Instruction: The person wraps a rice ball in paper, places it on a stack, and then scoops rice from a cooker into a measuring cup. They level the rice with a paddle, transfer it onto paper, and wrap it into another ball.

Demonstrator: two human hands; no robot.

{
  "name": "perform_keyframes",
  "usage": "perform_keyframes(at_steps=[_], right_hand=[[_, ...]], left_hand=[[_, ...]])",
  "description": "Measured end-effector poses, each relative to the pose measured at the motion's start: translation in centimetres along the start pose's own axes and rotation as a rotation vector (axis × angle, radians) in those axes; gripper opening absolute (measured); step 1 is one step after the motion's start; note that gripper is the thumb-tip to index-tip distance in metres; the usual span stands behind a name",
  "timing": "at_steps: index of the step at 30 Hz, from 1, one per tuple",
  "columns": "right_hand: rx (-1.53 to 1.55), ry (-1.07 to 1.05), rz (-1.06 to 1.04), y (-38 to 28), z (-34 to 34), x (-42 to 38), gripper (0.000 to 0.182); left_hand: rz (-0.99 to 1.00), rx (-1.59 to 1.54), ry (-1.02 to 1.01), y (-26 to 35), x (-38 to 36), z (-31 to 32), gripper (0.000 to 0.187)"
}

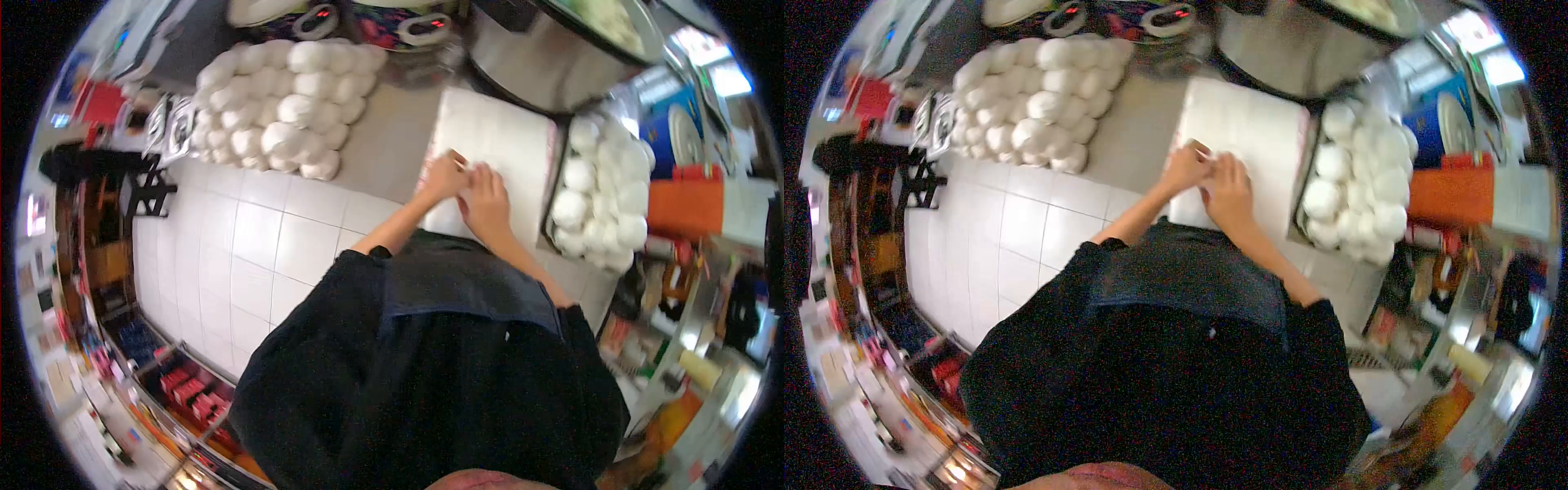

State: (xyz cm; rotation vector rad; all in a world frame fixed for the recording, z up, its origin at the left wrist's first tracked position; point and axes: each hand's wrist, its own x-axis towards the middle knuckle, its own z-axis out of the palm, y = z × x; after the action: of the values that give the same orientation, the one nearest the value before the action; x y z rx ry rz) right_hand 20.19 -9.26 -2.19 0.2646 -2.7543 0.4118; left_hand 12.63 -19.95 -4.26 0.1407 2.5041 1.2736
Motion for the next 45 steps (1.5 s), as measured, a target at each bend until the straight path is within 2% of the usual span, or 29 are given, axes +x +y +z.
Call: perform_keyframes(at_steps=[1, 3, 4, 5, 7, 8, 9, 11, 13, 14, 16, 17, 18, 20, 22, 24, 25, 26, 28, 30, 33, 34, 36, 37, 38, 40, 41, 43, 45], right_hand=[[-0.004, -0.003, 0.012, 0.1, -0.1, 0.0, 0.054], [-0.102, -0.118, 0.046, 1.9, 0.0, 0.8, 0.057], [-0.051, -0.098, 0.088, 3.7, 0.9, 1.5, 0.056], [0.001, -0.083, 0.137, 5.1, 1.9, 2.2, 0.056], [0.164, -0.242, 0.271, 5.3, 0.2, 5.2, 0.057], [0.423, -0.332, 0.443, 5.3, -0.4, 7.1, 0.056], [0.428, -0.316, 0.421, 4.5, 0.4, 8.7, 0.056], [1.249, -0.310, 0.678, 1.6, 2.6, 11.9, 0.056], [1.309, -0.459, 0.590, -4.6, 2.5, 16.9, 0.062], [1.453, -0.397, 0.664, -8.7, 2.6, 19.0, 0.061], [1.662, -0.463, 0.600, -13.7, 5.9, 23.6, 0.057], [1.667, -0.456, 0.646, -16.1, 7.6, 25.7, 0.059], [1.672, -0.387, 0.696, -17.9, 9.9, 27.4, 0.046], [1.444, -0.429, 0.624, -19.7, 11.8, 29.7, 0.019], [1.173, -0.135, 0.498, -21.8, 12.3, 29.9, 0.034], [0.935, -0.127, 0.419, -21.9, 12.1, 29.8, 0.041], [0.835, -0.143, 0.300, -21.7, 9.2, 28.6, 0.043], [0.785, -0.145, 0.229, -20.8, 9.5, 27.9, 0.040], [0.863, -0.063, 0.039, -18.0, 4.8, 25.5, 0.050], [0.918, -0.100, 0.018, -14.1, -4.6, 23.8, 0.043], [0.610, 0.454, 0.023, -4.7, -14.3, 26.0, 0.018], [0.322, 0.476, 0.083, -2.6, -18.7, 27.2, 0.018], [-0.051, 0.198, 0.258, 4.2, -21.1, 32.2, 0.021], [-0.241, 0.007, 0.323, 7.0, -21.4, 34.5, 0.025], [-0.242, 0.002, 0.329, 9.2, -20.8, 36.0, 0.025], [0.166, -0.737, 0.584, 12.2, -19.5, 38.4, 0.033], [0.162, -0.736, 0.578, 12.7, -19.4, 39.0, 0.033], [0.195, -0.932, 0.543, 13.6, -18.9, 39.6, 0.045], [0.220, -0.994, 0.636, 15.5, -18.8, 40.2, 0.041]], left_hand=[[-0.116, -0.242, -0.124, 0.6, 0.1, -0.5, 0.035], [-0.051, -0.495, -0.237, -0.4, 0.7, -0.1, 0.034], [0.210, -0.393, -0.206, -0.3, 0.3, -0.2, 0.034], [0.187, -0.426, -0.283, 0.8, -0.9, -1.5, 0.040], [0.318, -0.399, -0.119, 2.0, -3.4, -4.4, 0.046], [0.274, -0.366, -0.038, 3.4, -5.2, -7.7, 0.050], [0.313, -0.376, 0.139, 1.4, -5.4, -8.7, 0.050], [0.294, -0.432, 0.455, -1.8, -5.6, -11.8, 0.051], [0.231, -0.449, 0.731, -3.7, -6.5, -15.8, 0.053], [0.238, -0.411, 0.867, -4.4, -6.4, -17.8, 0.054], [0.311, -0.243, 0.946, -4.0, -6.0, -22.0, 0.056], [0.359, -0.082, 1.016, -3.8, -5.5, -23.8, 0.059], [0.401, 0.097, 0.974, -4.1, -4.4, -25.7, 0.063], [0.442, 0.162, 0.919, -4.7, -1.3, -27.9, 0.064], [0.453, 0.279, 0.824, -7.9, 2.8, -29.1, 0.060], [0.416, 0.275, 0.834, -8.8, 3.7, -29.2, 0.053], [0.436, 0.289, 0.840, -9.5, 4.4, -28.8, 0.050], [0.446, 0.321, 0.877, -10.3, 5.4, -28.2, 0.050], [0.435, 0.327, 0.853, -8.8, 4.8, -27.4, 0.046], [0.341, 0.400, 0.816, -8.6, 5.3, -27.6, 0.044], [0.153, 0.616, 0.584, -4.5, 3.6, -29.5, 0.044], [0.134, 0.688, 0.611, -3.2, 3.6, -29.7, 0.043], [0.122, 0.756, 0.634, 1.0, 4.0, -29.8, 0.043], [0.339, 0.672, 0.698, 5.0, 4.5, -29.7, 0.041], [0.551, 0.583, 0.754, 9.0, 5.0, -29.4, 0.039], [0.590, 0.445, 0.634, 17.4, 5.7, -27.4, 0.033], [0.748, 0.467, 0.648, 20.5, 6.7, -26.2, 0.029], [0.866, 0.477, 0.507, 25.9, 9.2, -24.0, 0.022], [0.878, 0.590, 0.403, 30.3, 11.9, -21.8, 0.017]])
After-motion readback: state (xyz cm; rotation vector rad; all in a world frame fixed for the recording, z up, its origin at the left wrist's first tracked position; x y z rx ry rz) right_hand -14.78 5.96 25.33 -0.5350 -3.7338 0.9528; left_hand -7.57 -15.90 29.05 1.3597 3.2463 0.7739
